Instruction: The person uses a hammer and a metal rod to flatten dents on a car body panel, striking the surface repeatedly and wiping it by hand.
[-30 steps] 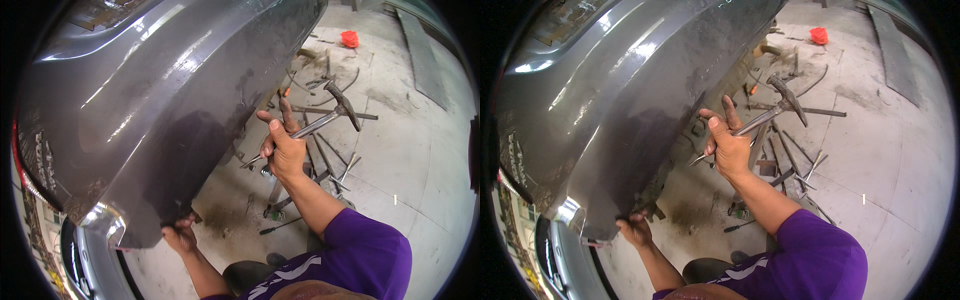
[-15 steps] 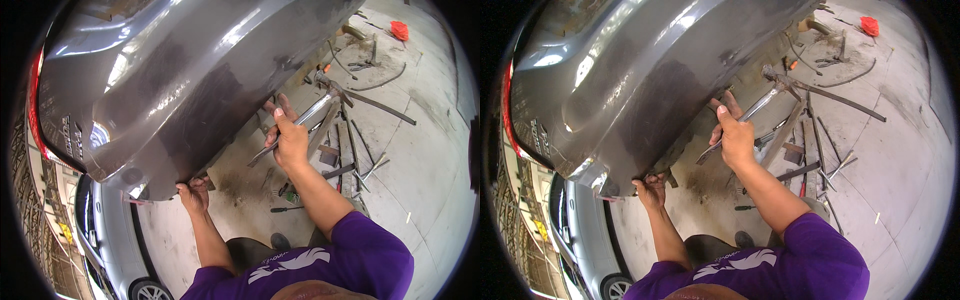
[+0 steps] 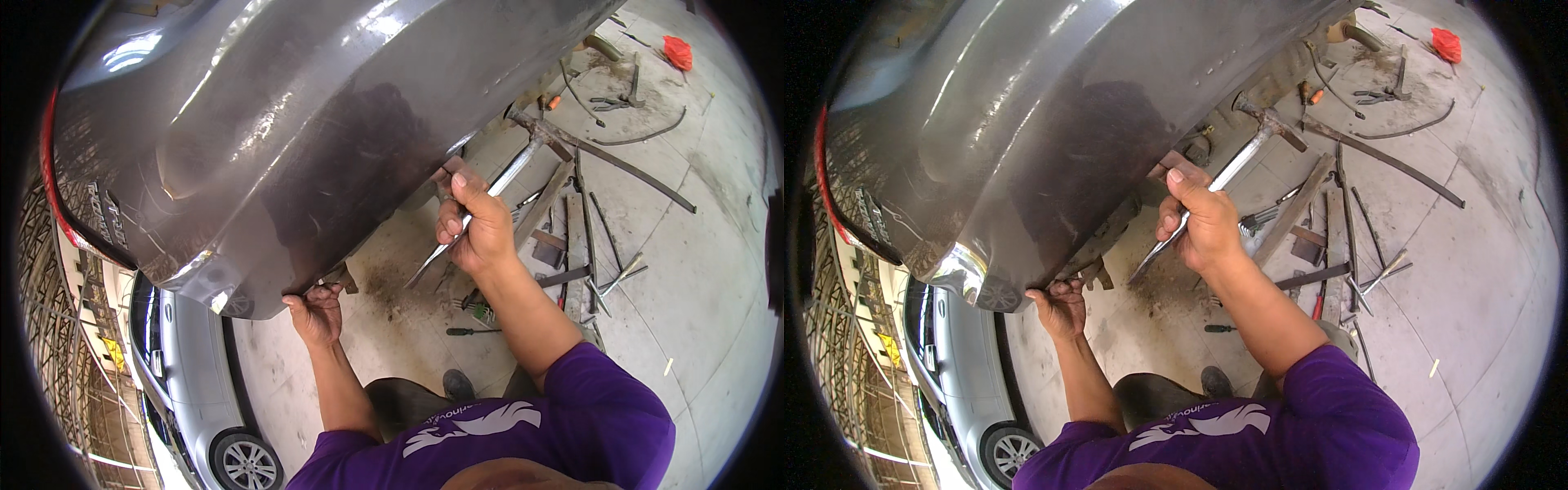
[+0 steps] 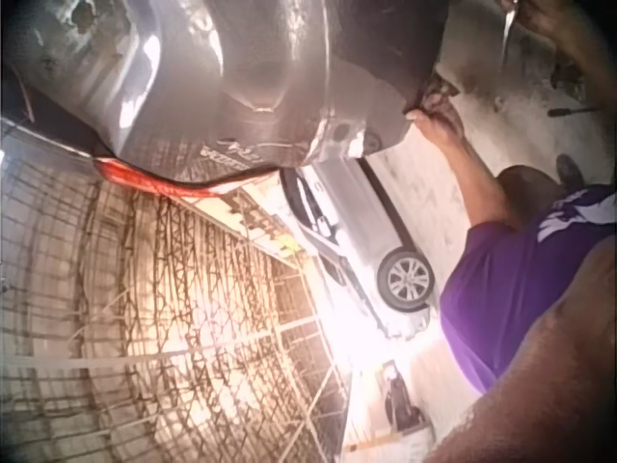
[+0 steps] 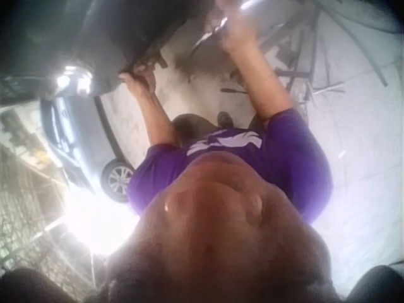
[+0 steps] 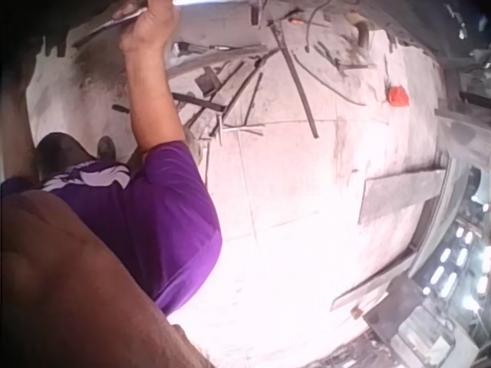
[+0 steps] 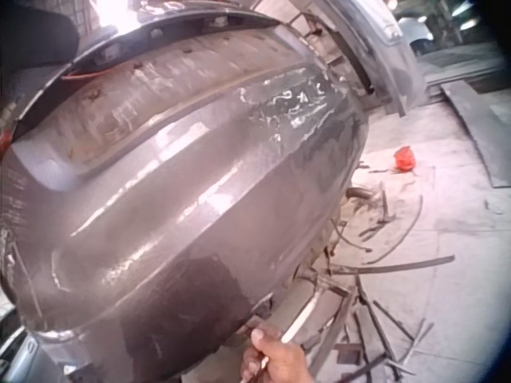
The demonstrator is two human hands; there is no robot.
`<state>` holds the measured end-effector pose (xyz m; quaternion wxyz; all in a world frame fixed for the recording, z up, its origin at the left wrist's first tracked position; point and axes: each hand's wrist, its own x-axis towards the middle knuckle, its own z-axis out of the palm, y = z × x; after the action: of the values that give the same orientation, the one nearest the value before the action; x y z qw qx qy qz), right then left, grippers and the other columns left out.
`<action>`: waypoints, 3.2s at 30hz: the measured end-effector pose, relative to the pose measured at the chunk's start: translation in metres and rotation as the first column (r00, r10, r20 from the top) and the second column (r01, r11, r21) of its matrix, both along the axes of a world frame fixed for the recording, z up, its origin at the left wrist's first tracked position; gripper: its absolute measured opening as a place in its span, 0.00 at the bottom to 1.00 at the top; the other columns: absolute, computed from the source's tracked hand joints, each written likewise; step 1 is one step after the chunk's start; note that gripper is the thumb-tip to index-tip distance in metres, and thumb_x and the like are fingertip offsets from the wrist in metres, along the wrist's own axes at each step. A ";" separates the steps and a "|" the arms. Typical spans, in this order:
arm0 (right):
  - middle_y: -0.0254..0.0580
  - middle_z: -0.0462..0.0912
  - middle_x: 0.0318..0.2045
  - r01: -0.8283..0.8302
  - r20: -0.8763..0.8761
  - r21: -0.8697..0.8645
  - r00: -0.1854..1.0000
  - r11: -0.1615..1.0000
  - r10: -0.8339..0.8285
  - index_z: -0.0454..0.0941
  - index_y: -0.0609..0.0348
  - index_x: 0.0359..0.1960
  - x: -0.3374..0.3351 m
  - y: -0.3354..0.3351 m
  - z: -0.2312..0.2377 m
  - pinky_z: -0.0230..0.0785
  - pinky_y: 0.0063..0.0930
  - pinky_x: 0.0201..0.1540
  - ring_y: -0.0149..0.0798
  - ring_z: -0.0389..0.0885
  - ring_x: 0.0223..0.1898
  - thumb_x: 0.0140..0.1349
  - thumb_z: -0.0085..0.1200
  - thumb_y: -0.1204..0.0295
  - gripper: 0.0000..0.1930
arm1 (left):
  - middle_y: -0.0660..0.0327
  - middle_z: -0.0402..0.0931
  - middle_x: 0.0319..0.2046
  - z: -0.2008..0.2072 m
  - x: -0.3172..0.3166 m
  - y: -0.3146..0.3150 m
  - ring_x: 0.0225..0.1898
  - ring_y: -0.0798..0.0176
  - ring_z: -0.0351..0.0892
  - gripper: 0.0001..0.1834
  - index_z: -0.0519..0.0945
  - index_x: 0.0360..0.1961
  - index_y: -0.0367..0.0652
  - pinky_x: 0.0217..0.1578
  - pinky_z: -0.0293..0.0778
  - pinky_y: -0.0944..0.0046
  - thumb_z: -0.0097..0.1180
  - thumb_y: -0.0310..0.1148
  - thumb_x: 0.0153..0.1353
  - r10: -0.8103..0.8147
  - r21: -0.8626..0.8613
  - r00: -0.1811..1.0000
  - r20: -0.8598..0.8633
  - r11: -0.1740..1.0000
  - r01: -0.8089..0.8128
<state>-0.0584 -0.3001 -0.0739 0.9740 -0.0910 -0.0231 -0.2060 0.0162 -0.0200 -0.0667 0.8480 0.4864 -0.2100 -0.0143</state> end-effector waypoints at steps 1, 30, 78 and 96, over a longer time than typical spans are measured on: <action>0.42 0.76 0.45 -0.018 0.016 -0.003 1.000 1.000 0.019 0.68 0.64 0.53 -0.003 0.000 0.002 0.67 0.23 0.19 0.26 0.69 0.17 0.60 0.54 0.67 0.21 | 0.58 0.80 0.23 0.004 -0.006 -0.001 0.26 0.54 0.80 0.29 0.75 0.46 0.38 0.36 0.76 0.51 0.48 0.56 0.61 0.014 0.000 1.000 0.001 1.000 -0.014; 0.36 0.74 0.31 -0.130 0.139 0.079 0.983 0.988 0.119 0.67 0.67 0.56 0.000 -0.004 -0.004 0.68 0.30 0.24 0.29 0.70 0.20 0.55 0.53 0.77 0.24 | 0.63 0.50 0.69 0.141 -0.034 -0.245 0.71 0.58 0.44 0.39 0.59 0.67 0.45 0.68 0.37 0.47 0.50 0.52 0.58 -0.813 -0.090 -0.163 0.560 0.137 -0.987; 0.39 0.72 0.21 -0.203 0.090 0.175 0.978 0.963 0.190 0.72 0.62 0.36 0.006 -0.006 -0.014 0.70 0.36 0.26 0.36 0.72 0.20 0.48 0.51 0.81 0.11 | 0.66 0.57 0.66 0.152 -0.019 -0.315 0.67 0.64 0.53 0.32 0.63 0.64 0.46 0.67 0.45 0.55 0.45 0.49 0.62 -0.827 -0.188 -0.387 0.408 0.339 -0.922; 0.46 0.78 0.45 -0.184 0.186 0.101 0.969 0.978 0.163 0.69 0.65 0.54 0.004 -0.012 -0.013 0.68 0.30 0.28 0.29 0.71 0.20 0.48 0.46 0.80 0.26 | 0.66 0.55 0.67 0.142 -0.027 -0.180 0.69 0.61 0.50 0.37 0.61 0.65 0.48 0.66 0.45 0.54 0.53 0.49 0.57 -0.887 -0.030 -0.092 0.452 0.088 -0.996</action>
<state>-0.0546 -0.3120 -0.0868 0.9861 -0.0127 -0.1053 -0.1280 -0.0106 -0.1997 0.0756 -0.3298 0.6788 -0.5533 0.3525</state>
